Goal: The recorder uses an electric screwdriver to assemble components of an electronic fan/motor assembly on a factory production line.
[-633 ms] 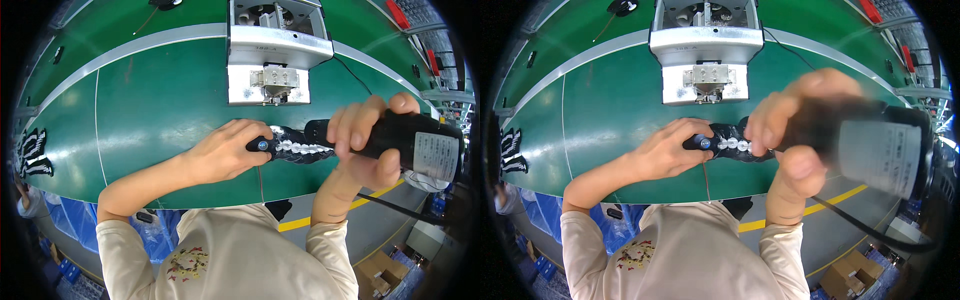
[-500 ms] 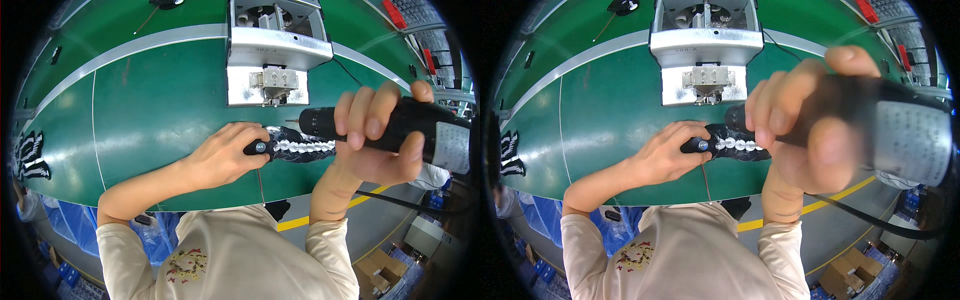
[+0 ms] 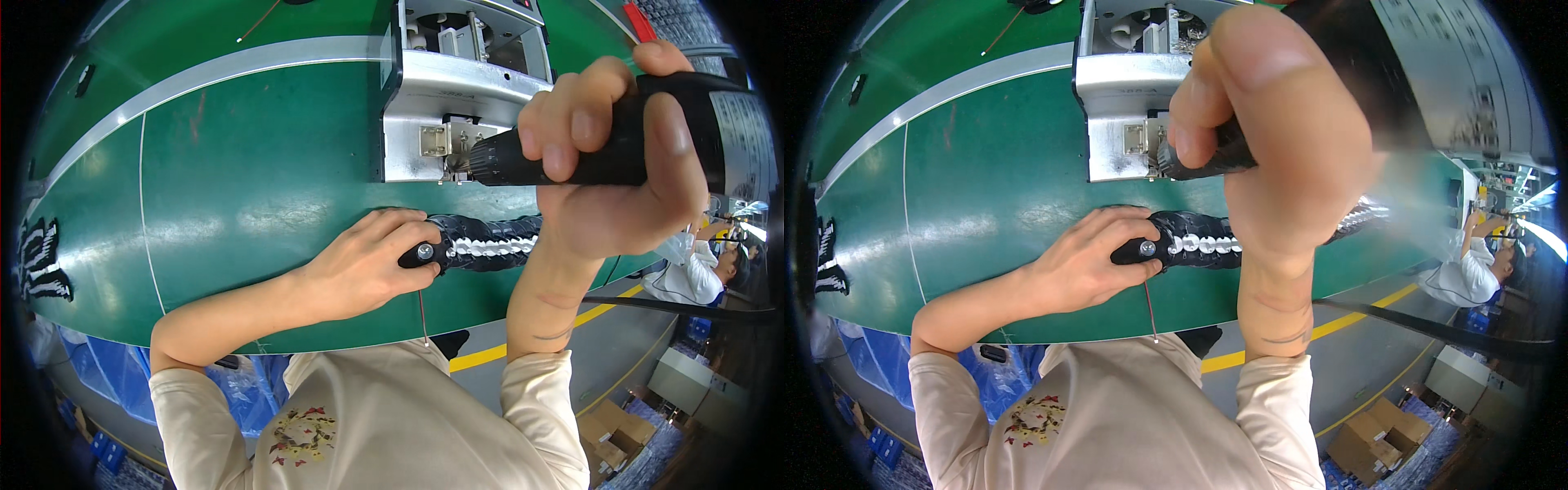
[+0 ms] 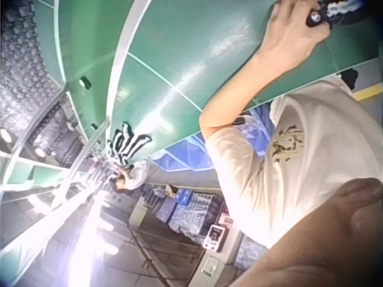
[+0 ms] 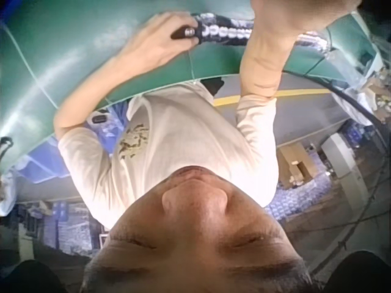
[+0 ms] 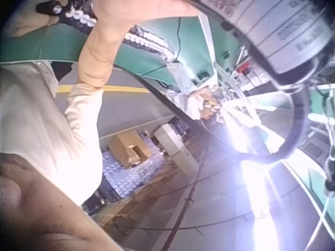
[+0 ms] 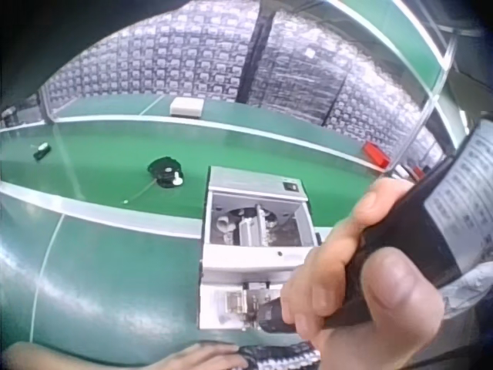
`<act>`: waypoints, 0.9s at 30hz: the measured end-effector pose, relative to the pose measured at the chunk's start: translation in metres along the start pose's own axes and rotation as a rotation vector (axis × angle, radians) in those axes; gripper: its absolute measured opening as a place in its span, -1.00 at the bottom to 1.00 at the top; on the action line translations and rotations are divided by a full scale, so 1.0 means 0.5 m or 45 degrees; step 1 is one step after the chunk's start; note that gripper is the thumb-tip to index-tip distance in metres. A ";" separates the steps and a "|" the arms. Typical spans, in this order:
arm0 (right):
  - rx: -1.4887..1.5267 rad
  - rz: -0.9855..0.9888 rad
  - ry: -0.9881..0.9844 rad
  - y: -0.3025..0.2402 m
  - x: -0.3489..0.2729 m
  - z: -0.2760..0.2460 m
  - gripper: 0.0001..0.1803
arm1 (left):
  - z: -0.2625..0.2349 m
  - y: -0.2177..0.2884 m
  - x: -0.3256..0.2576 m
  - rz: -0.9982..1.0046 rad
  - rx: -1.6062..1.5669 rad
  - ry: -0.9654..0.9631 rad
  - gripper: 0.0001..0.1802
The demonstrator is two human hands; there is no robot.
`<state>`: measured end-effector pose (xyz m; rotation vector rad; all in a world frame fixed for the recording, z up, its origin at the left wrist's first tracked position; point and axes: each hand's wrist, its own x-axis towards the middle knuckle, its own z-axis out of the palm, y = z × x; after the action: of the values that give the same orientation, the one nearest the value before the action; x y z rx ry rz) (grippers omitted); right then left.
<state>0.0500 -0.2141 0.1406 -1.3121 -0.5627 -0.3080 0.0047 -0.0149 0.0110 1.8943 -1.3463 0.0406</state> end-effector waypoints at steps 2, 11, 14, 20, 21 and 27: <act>0.282 0.028 0.195 0.011 0.002 0.009 -0.50 | 0.001 0.000 -0.002 -0.003 -0.010 0.009 -0.77; 0.015 0.006 -0.141 -0.040 -0.107 0.007 -0.50 | 0.009 -0.003 -0.012 0.014 -0.027 0.039 -0.74; -0.011 0.033 -0.048 -0.033 -0.131 0.020 -0.49 | 0.007 -0.005 -0.014 0.010 -0.019 0.037 -0.73; -0.063 0.129 0.147 -0.020 -0.149 0.042 -0.50 | 0.008 -0.003 -0.011 0.004 -0.032 0.054 -0.75; -0.080 0.144 0.166 -0.019 -0.149 0.046 -0.51 | 0.007 -0.003 -0.010 0.006 -0.033 0.053 -0.75; -0.154 0.130 0.123 -0.014 -0.152 0.063 -0.56 | 0.009 -0.002 -0.008 0.003 -0.041 0.080 -0.76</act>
<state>-0.0234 -0.1932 0.1093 -1.4292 -0.3990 -0.3232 0.0018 -0.0145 0.0056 1.8494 -1.3000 0.0782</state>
